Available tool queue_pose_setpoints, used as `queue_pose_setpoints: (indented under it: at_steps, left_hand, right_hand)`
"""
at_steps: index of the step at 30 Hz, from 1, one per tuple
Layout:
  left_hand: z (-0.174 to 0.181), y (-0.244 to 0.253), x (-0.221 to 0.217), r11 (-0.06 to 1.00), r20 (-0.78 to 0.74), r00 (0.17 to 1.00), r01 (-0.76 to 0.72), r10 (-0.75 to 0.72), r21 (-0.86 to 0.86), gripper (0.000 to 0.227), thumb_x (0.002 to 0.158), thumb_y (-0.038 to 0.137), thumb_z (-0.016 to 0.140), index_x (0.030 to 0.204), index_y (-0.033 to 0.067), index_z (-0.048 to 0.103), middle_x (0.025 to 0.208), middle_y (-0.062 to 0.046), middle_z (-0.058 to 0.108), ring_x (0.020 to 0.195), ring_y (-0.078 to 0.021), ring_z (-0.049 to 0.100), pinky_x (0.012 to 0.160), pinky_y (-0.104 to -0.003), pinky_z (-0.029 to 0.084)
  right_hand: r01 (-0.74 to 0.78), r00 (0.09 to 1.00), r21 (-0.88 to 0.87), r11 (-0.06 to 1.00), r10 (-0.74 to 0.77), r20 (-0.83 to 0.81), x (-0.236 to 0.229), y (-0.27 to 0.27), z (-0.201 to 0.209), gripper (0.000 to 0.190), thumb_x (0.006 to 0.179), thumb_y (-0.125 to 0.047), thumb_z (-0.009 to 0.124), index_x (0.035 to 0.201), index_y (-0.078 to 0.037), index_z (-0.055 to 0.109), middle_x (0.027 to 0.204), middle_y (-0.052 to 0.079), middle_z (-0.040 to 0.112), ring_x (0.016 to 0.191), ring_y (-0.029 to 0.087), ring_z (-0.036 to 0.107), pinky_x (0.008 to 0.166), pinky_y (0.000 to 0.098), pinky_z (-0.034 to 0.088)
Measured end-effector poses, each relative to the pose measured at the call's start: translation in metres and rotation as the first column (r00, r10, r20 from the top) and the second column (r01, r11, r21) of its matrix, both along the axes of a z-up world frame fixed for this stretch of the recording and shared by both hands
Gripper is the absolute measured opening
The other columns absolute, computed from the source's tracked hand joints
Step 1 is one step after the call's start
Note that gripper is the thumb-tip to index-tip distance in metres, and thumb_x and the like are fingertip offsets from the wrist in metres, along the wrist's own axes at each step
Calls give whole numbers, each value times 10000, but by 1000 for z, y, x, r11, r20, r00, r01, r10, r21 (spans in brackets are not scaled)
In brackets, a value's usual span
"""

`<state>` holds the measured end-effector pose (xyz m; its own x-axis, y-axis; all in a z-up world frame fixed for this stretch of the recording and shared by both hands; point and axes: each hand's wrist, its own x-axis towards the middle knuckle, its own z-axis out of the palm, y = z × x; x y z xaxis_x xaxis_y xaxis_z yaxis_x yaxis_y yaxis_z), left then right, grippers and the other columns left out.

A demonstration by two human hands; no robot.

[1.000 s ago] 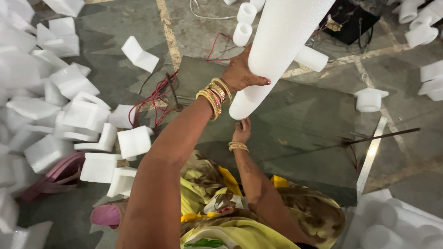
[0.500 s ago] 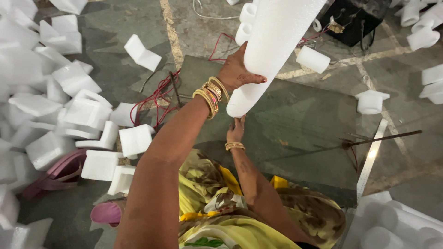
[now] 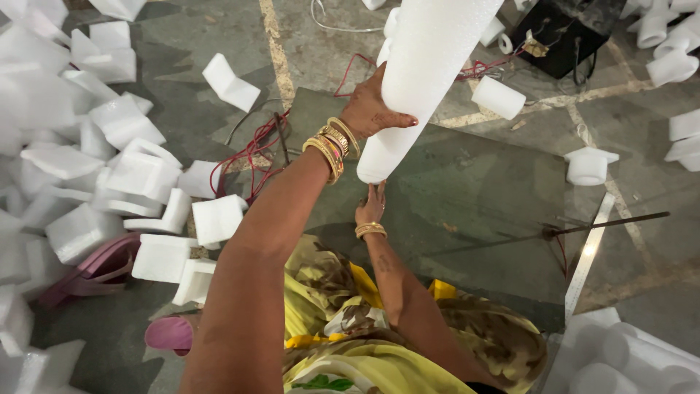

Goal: The person sits on the floor and uses a heated wire cutter to slice a long white foam sheet into smaller cylindrical pieces. They repeatedly pull the wire through the foam and separate the cut sections.

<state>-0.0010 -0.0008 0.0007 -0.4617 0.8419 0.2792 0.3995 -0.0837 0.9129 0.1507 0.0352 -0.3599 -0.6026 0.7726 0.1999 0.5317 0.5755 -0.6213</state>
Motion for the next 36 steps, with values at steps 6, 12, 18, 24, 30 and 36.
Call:
queue_pose_setpoints:
  at_steps: [6,12,18,24,30,36]
  left_hand:
    - [-4,0,1,1000,49,999,-14,13,21,1094,609,380,969,1505,90,413,1356,-148,688,1280,-277,652,1102,-394,504]
    - [-15,0,-5,995,72,995,-69,64,71,1095,619,331,960,1522,94,388,1357,-147,685,1271,-269,661,1095,-373,518]
    - [57,1,-22,924,-69,993,-65,98,377,1094,708,328,1005,1558,67,367,1423,-172,647,1296,-287,651,1118,-384,521]
    - [199,-42,-1,988,32,997,67,-72,142,562,766,505,858,1064,31,809,981,-58,829,917,-172,810,881,-330,622]
    - [220,-105,16,909,-10,987,153,-162,388,439,837,433,878,1065,75,762,999,-27,791,919,-167,795,887,-367,646]
    - [205,-132,6,905,183,957,138,-227,401,387,853,308,918,1070,43,736,1017,-41,765,927,-186,771,860,-414,659]
  right_hand:
    - [-9,999,-92,996,14,46,-1,-1,5,674,844,-27,663,1490,-52,470,1670,183,203,1430,452,343,1158,488,339]
    - [-282,959,207,937,274,68,20,-33,4,651,764,-43,699,1395,-6,543,1556,251,392,1416,510,341,1133,531,365]
    - [-353,844,-250,902,191,-501,72,-25,76,514,940,-145,706,1428,-61,569,1449,151,569,1266,302,572,1032,437,551]
    - [-207,806,230,951,299,-510,69,61,292,1215,646,-245,997,1584,-7,264,1561,238,405,1417,388,439,1154,524,400]
    - [-544,674,139,827,530,-515,79,40,332,1074,646,-282,1005,1494,-17,400,1386,169,599,1269,276,613,1078,435,544]
    - [-600,721,-135,788,461,-518,96,41,300,1037,588,-179,990,1450,22,451,1330,165,663,1210,282,660,1040,422,575]
